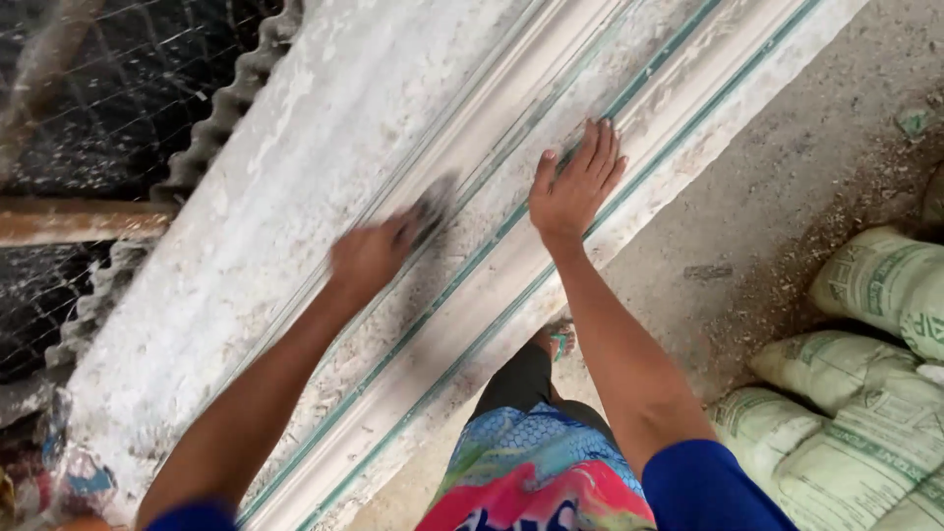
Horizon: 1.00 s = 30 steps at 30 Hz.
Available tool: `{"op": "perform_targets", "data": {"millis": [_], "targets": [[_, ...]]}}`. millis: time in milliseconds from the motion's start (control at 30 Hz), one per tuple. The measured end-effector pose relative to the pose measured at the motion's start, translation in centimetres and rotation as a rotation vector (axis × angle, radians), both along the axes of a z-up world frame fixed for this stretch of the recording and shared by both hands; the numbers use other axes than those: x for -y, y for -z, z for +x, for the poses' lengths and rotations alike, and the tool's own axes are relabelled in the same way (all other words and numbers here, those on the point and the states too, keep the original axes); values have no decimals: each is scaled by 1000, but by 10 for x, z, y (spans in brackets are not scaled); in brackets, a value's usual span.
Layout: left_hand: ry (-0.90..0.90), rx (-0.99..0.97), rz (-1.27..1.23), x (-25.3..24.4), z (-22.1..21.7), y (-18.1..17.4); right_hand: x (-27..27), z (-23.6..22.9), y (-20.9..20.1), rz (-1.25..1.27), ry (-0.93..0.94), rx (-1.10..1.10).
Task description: The person uses a wire brush to scrub dust and debris off several long white decorative moldings laid on a workbench. They repeatedly scrub along the grooves and edges of the moldings, moving from one end to the other.
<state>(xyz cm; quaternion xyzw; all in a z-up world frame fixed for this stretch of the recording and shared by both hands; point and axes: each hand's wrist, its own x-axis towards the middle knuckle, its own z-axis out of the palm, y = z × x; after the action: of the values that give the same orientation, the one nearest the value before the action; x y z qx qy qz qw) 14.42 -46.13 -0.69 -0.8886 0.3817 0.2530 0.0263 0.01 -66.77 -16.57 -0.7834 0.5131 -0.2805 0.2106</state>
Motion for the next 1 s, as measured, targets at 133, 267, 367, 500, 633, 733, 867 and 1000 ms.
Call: {"op": "perform_targets", "data": {"millis": [133, 267, 367, 500, 633, 733, 867, 1000], "targets": [[97, 21, -287, 212, 7, 67, 3, -4, 12, -55, 28, 63], [122, 31, -300, 299, 7, 92, -2, -7, 6, -60, 21, 98], [195, -46, -191, 240, 2, 26, 0, -6, -3, -8, 0, 119], [76, -98, 26, 125, -11, -19, 4, -8, -3, 25, -66, 44], [-160, -23, 195, 59, -13, -9, 8, -11, -12, 47, -191, 32], [-131, 11, 210, 126, -15, -4, 11, -18, -18, 106, -288, 90], [30, -103, 19, 338, -19, -12, 25, -52, -22, 422, -598, 277], [151, -16, -338, 533, 2, 90, 124, -83, -29, 442, -670, 309]]}}
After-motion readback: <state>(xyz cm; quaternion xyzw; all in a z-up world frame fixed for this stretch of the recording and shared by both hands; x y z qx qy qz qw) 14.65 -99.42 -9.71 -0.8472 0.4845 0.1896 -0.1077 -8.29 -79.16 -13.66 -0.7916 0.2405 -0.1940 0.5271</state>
